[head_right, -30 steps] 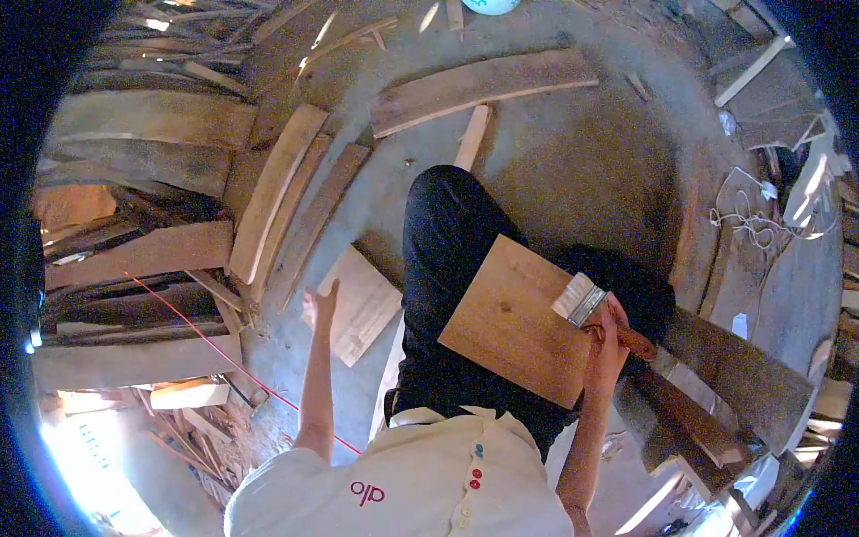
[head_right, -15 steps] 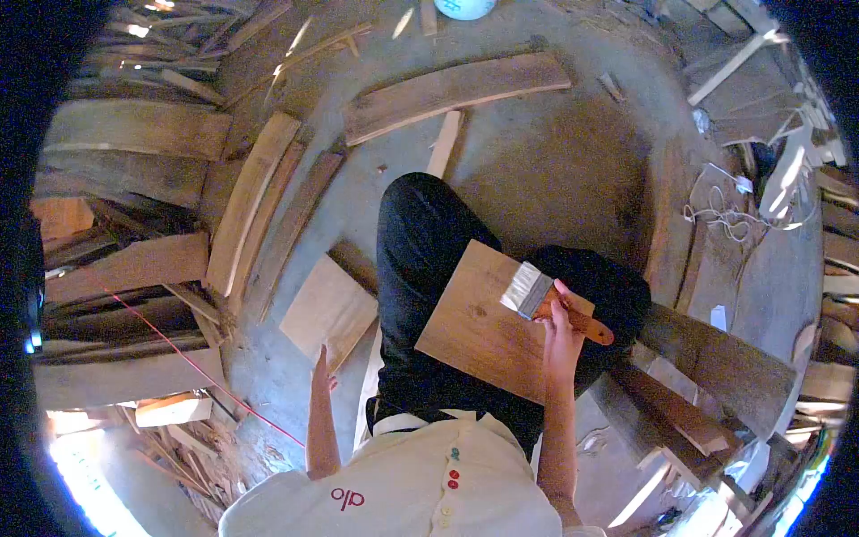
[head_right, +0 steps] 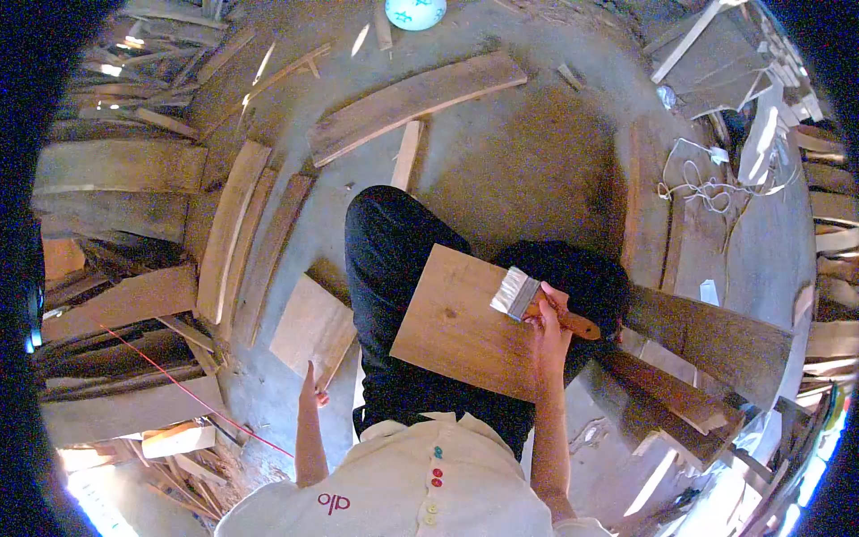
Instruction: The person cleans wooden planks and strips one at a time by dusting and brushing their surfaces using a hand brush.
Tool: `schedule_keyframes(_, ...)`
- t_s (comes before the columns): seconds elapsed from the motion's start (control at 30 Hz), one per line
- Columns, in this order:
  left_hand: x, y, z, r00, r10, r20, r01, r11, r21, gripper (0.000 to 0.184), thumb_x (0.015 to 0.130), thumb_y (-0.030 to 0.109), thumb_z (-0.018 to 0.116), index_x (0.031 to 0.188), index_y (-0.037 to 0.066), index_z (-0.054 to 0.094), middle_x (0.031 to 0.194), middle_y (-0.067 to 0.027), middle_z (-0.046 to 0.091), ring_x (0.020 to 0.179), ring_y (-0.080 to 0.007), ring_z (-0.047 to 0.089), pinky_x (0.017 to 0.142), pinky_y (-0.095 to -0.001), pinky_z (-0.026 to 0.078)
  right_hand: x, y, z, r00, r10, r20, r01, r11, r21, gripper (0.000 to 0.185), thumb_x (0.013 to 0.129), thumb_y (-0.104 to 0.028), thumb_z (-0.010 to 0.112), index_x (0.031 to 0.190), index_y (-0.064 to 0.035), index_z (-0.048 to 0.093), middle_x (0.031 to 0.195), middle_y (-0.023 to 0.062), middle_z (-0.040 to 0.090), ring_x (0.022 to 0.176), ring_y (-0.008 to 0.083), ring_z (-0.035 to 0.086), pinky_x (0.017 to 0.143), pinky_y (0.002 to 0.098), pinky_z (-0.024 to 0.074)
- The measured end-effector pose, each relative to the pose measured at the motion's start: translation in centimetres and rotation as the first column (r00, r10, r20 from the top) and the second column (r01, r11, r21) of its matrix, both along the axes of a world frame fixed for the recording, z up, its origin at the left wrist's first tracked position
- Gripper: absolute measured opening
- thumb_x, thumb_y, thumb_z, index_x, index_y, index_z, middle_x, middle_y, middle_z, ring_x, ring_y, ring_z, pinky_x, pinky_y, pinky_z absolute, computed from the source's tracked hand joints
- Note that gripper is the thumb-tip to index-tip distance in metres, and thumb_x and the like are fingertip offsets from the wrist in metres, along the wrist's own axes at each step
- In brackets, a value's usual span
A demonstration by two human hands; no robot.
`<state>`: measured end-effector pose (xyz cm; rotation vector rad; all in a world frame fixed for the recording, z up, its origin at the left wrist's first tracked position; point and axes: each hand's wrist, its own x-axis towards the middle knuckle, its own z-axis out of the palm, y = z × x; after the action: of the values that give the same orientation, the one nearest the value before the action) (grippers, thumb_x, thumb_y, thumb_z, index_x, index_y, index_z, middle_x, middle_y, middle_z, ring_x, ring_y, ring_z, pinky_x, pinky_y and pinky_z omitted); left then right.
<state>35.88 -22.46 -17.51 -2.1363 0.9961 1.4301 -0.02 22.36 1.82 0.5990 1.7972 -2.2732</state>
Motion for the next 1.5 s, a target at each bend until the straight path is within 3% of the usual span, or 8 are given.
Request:
schedule_keyframes(0.1, 1.2, 2.4, -4.9, 1.000, 0.014, -0.001, -0.013, 0.945, -0.326, 0.121, 0.048, 0.088, 0.059, 0.120, -0.007, 0.043, 0.105, -0.0207, 0.047, 0.097, -0.0324, 0.049, 0.083, -0.0544, 0.042, -0.1, 0.1, 0.4, 0.999, 0.026, 0.023, -0.025, 0.999, -0.032, 0.032, 0.090, -0.017, 0.051, 0.120, -0.0099, 0.055, 0.110, -0.0014, 0.057, 0.095, 0.0085, 0.054, 0.076, 0.0232, 0.0415)
schedule_keyframes(0.13, -1.7, 6.2, -1.4, 0.755, -0.411, 0.511, 0.612, 0.723, -0.322, 0.127, 0.055, 0.088, 0.052, 0.126, -0.016, 0.033, 0.120, -0.0296, 0.043, 0.112, -0.0362, 0.047, 0.091, -0.0489, 0.042, -0.1, 0.1, 0.5, 1.000, 0.013, 0.023, -0.012, 0.999, -0.039, 0.032, 0.089, -0.017, 0.052, 0.120, -0.0101, 0.056, 0.109, -0.0017, 0.057, 0.094, 0.0081, 0.054, 0.076, 0.0229, 0.0413)
schedule_keyframes(0.2, -1.7, 10.4, -3.2, 0.467, -0.579, 0.668, 0.877, 0.402, -0.263, 0.125, 0.058, 0.086, 0.053, 0.128, -0.015, 0.030, 0.126, -0.0324, 0.036, 0.119, -0.0450, 0.038, 0.096, -0.0491, 0.038, 0.0, 0.0, 0.5, 1.000, -0.020, 0.024, 0.021, 0.998, -0.054, 0.031, 0.089, -0.016, 0.052, 0.120, -0.0105, 0.057, 0.108, -0.0024, 0.057, 0.092, 0.0074, 0.054, 0.076, 0.0222, 0.0410)
schedule_keyframes(0.33, -2.5, 13.0, -2.1, 0.394, -0.882, 0.257, 0.805, 0.196, -0.559, 0.047, 0.080, 0.033, 0.062, 0.113, 0.005, 0.044, 0.103, -0.0149, 0.051, 0.105, -0.0356, 0.049, 0.082, -0.0509, 0.041, 0.2, 0.3, -0.2, 0.999, -0.030, 0.021, 0.031, 0.997, -0.070, 0.031, 0.088, -0.017, 0.054, 0.118, -0.0102, 0.058, 0.107, -0.0024, 0.057, 0.090, 0.0074, 0.054, 0.074, 0.0222, 0.0410)
schedule_keyframes(0.43, -3.1, 12.5, -2.7, 0.506, -0.849, 0.150, 0.730, 0.330, -0.599, 0.047, 0.076, 0.022, 0.061, 0.117, 0.005, 0.044, 0.111, -0.0159, 0.050, 0.108, -0.0368, 0.047, 0.084, -0.0495, 0.040, 0.2, 0.6, -0.8, 1.000, -0.018, 0.007, 0.018, 0.998, -0.056, 0.030, 0.088, -0.018, 0.054, 0.117, -0.0097, 0.058, 0.106, -0.0022, 0.057, 0.089, 0.0076, 0.053, 0.074, 0.0226, 0.0413)
schedule_keyframes(0.73, -1.3, 10.6, -3.2, 0.109, -0.971, 0.211, 0.647, -0.092, -0.757, 0.065, 0.066, 0.014, 0.071, 0.123, 0.001, 0.044, 0.116, -0.0205, 0.052, 0.111, -0.0400, 0.047, 0.089, -0.0492, 0.041, 0.2, 1.1, -1.2, 1.000, -0.007, -0.014, 0.005, 0.993, -0.121, 0.030, 0.087, -0.015, 0.056, 0.116, -0.0093, 0.058, 0.109, -0.0004, 0.057, 0.091, 0.0095, 0.054, 0.076, 0.0243, 0.0423)
schedule_keyframes(1.37, -11.1, 1.7, 22.0, 0.556, -0.831, -0.012, 0.594, 0.408, -0.693, 0.044, 0.086, 0.032, 0.065, 0.059, -0.002, 0.053, 0.046, -0.0054, 0.040, 0.045, -0.0096, 0.037, 0.042, -0.0306, 0.030, 0.4, 1.1, -1.6, 0.998, -0.040, -0.040, 0.032, 0.985, -0.171, 0.027, 0.087, -0.014, 0.058, 0.112, -0.0057, 0.057, 0.105, 0.0026, 0.059, 0.093, 0.0120, 0.056, 0.076, 0.0253, 0.0448)
schedule_keyframes(1.5, -13.9, 1.2, 28.9, 0.448, -0.886, 0.115, 0.638, 0.227, -0.735, 0.042, 0.087, 0.029, 0.064, 0.060, -0.002, 0.053, 0.047, -0.0037, 0.039, 0.047, -0.0081, 0.035, 0.042, -0.0303, 0.028, 0.9, 1.3, -2.0, 0.996, -0.074, 0.043, 0.080, 0.983, -0.164, 0.030, 0.087, -0.016, 0.057, 0.115, -0.0042, 0.056, 0.107, 0.0033, 0.059, 0.093, 0.0120, 0.056, 0.075, 0.0247, 0.0448)
